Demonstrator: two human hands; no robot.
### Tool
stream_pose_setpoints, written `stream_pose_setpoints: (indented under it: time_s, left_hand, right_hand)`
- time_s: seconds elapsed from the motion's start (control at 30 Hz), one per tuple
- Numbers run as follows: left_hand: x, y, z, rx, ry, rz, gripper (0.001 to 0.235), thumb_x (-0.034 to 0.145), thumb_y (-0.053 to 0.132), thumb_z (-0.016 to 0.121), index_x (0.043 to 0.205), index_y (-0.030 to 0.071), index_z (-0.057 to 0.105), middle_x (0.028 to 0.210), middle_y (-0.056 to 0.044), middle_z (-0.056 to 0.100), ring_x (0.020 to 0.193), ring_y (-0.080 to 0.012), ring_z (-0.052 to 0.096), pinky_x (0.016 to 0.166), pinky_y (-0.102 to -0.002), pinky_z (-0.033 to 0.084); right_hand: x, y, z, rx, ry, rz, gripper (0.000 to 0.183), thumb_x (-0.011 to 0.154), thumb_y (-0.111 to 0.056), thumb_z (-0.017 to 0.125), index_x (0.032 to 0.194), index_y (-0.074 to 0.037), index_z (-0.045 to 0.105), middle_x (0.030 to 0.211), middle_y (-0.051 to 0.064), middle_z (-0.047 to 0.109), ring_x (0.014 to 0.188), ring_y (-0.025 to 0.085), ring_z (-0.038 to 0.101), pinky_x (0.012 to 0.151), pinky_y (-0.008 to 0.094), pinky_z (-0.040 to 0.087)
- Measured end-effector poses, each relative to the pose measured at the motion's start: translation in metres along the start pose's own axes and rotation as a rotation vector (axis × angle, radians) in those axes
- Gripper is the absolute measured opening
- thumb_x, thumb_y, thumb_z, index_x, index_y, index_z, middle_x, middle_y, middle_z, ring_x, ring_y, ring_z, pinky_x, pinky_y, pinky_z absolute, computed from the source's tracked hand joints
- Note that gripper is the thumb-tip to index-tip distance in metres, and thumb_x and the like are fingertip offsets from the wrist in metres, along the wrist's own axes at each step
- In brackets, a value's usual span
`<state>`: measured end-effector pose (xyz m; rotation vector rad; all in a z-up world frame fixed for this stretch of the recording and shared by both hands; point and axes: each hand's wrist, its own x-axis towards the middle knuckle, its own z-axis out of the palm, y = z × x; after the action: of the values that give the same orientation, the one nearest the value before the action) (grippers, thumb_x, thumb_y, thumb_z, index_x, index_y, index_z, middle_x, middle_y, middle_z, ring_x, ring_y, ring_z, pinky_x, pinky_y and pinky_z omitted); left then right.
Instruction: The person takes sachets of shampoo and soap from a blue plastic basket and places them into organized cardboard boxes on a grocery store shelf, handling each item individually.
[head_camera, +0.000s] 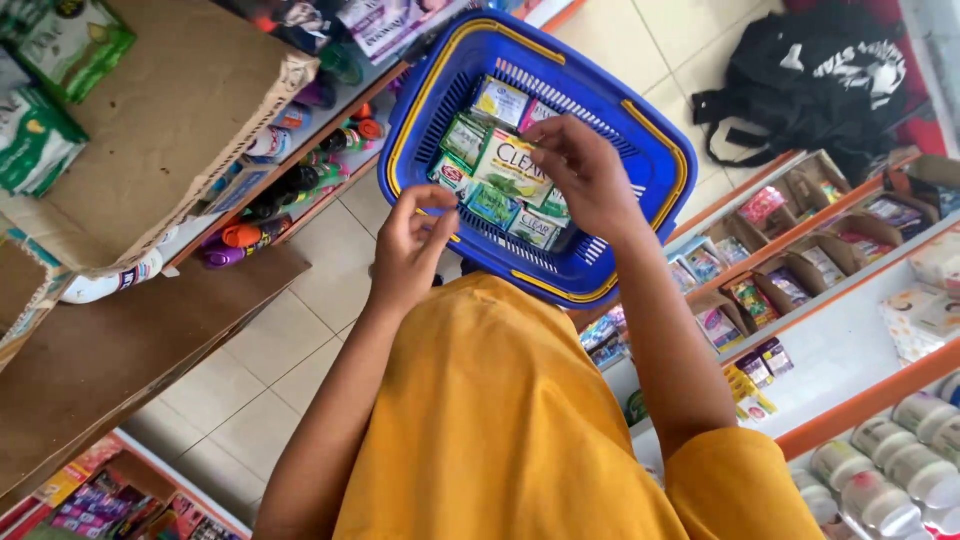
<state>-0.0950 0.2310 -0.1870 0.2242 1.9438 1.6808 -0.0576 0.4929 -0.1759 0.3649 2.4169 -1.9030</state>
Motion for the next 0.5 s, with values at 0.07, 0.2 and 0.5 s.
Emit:
stream_pose_setpoints:
  time_s: [0.07, 0.2, 0.5]
  left_hand:
    - [0.010, 0.018, 0.002, -0.075, -0.021, 0.049, 0.047, 0.105, 0.032, 0.066, 0.140, 0.005, 0.049, 0.124, -0.019, 0.066, 0.101, -0.0271, 0.073, 0.084, -0.036, 0.058]
    - [0.009, 0.055, -0.003, -0.213, -0.084, 0.056, 0.051, 0.105, 0.034, 0.063, 0.143, 0.004, 0.048, 0.122, -0.013, 0.067, 0.101, -0.0177, 0.071, 0.083, -0.027, 0.056]
    - [-0.020, 0.101, -0.029, -0.274, 0.086, 0.109, 0.036, 0.102, 0.032, 0.060, 0.119, 0.000, 0.063, 0.100, -0.011, 0.075, 0.075, -0.0165, 0.075, 0.066, -0.020, 0.052]
  right_hand:
    - [0.004, -0.040, 0.000, 0.029, -0.027, -0.037, 0.018, 0.105, -0.012, 0.068, 0.123, -0.012, 0.067, 0.090, 0.002, 0.069, 0.086, 0.009, 0.062, 0.076, 0.022, 0.049]
    - [0.004, -0.101, 0.001, 0.036, -0.078, -0.146, 0.017, 0.105, -0.009, 0.066, 0.122, -0.008, 0.068, 0.093, 0.006, 0.071, 0.090, 0.011, 0.063, 0.084, 0.028, 0.052]
    - [-0.007, -0.142, 0.045, 0.131, 0.014, -0.285, 0.032, 0.110, -0.024, 0.055, 0.134, -0.002, 0.055, 0.114, 0.012, 0.067, 0.103, 0.014, 0.066, 0.080, 0.024, 0.056]
